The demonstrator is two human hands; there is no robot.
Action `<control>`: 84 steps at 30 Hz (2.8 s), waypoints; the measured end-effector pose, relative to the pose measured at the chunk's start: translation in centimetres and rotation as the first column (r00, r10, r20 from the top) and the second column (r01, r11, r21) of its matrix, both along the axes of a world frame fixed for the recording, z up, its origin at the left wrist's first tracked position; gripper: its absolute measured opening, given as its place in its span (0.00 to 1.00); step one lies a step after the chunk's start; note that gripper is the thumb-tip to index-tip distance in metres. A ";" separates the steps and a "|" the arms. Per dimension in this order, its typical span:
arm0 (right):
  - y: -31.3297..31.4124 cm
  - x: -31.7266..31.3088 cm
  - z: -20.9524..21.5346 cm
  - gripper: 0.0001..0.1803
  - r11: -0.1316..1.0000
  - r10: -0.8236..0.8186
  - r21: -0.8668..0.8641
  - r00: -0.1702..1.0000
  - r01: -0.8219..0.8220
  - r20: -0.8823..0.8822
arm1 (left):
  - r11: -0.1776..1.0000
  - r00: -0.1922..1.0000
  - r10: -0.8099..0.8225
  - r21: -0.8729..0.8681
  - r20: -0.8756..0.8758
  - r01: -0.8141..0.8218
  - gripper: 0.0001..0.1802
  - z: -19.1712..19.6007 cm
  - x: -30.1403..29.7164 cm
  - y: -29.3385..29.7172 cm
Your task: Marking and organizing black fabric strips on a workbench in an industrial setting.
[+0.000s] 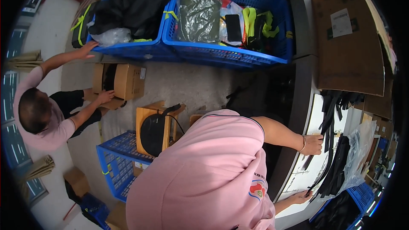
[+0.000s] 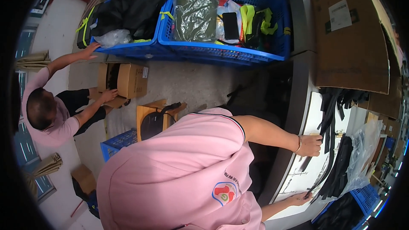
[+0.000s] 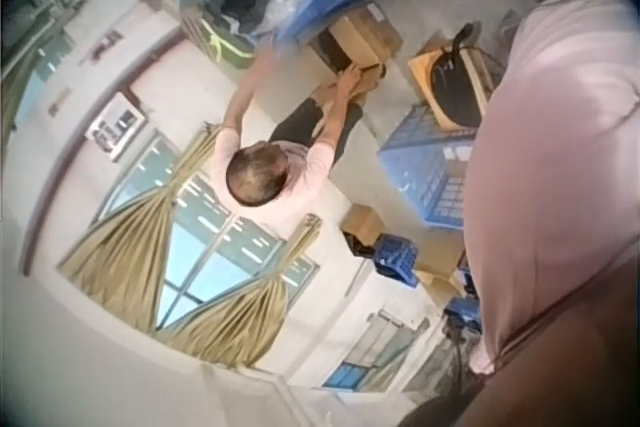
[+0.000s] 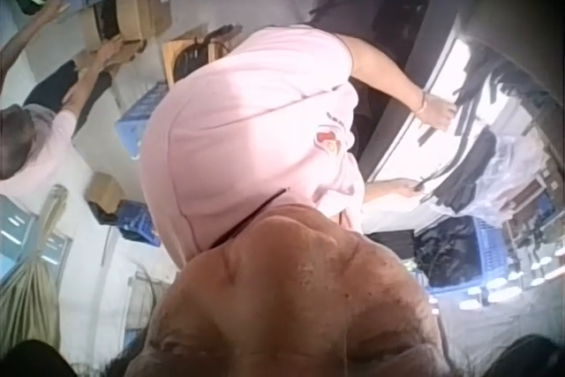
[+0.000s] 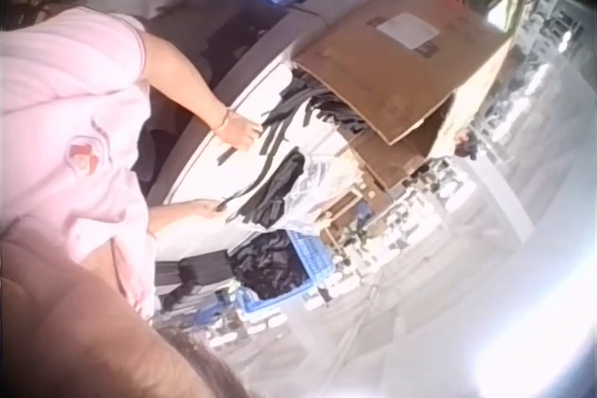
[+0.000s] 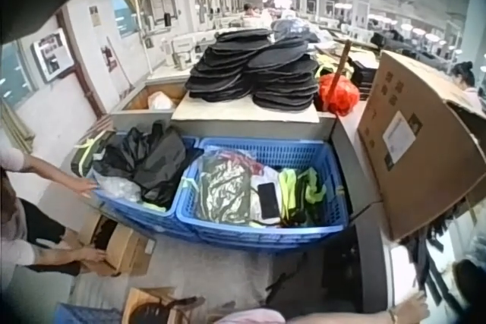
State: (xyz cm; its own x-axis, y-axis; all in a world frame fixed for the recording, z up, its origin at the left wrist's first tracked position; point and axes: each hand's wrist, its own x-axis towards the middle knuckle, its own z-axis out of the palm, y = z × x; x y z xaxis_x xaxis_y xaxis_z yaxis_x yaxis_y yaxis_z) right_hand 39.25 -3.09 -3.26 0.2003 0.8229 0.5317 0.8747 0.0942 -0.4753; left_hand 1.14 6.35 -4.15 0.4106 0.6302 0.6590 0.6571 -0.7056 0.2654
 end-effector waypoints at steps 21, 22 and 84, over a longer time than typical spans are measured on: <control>-0.3 0.2 0.3 0.18 1.000 0.019 -0.012 1.000 -0.019 -0.005 | 1.000 1.000 0.002 0.002 0.026 -0.002 0.03 -0.2 0.3 0.1; -0.3 0.2 0.3 0.18 0.998 0.054 0.021 0.998 -0.055 0.028 | 0.999 1.000 -0.002 -0.032 -0.012 0.002 0.03 -0.2 0.3 0.1; -0.6 -0.7 0.5 0.21 1.000 -0.012 0.011 0.999 0.012 0.040 | 1.000 0.999 0.012 0.001 0.050 -0.013 0.03 -0.3 0.4 0.0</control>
State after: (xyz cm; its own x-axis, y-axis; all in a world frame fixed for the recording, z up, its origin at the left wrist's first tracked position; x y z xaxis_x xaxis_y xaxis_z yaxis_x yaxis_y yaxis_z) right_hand 38.56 -3.66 -2.77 0.1885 0.8149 0.5480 0.8942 0.0883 -0.4389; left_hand 1.51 6.35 -4.50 0.3689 0.6343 0.6794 0.6516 -0.6977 0.2976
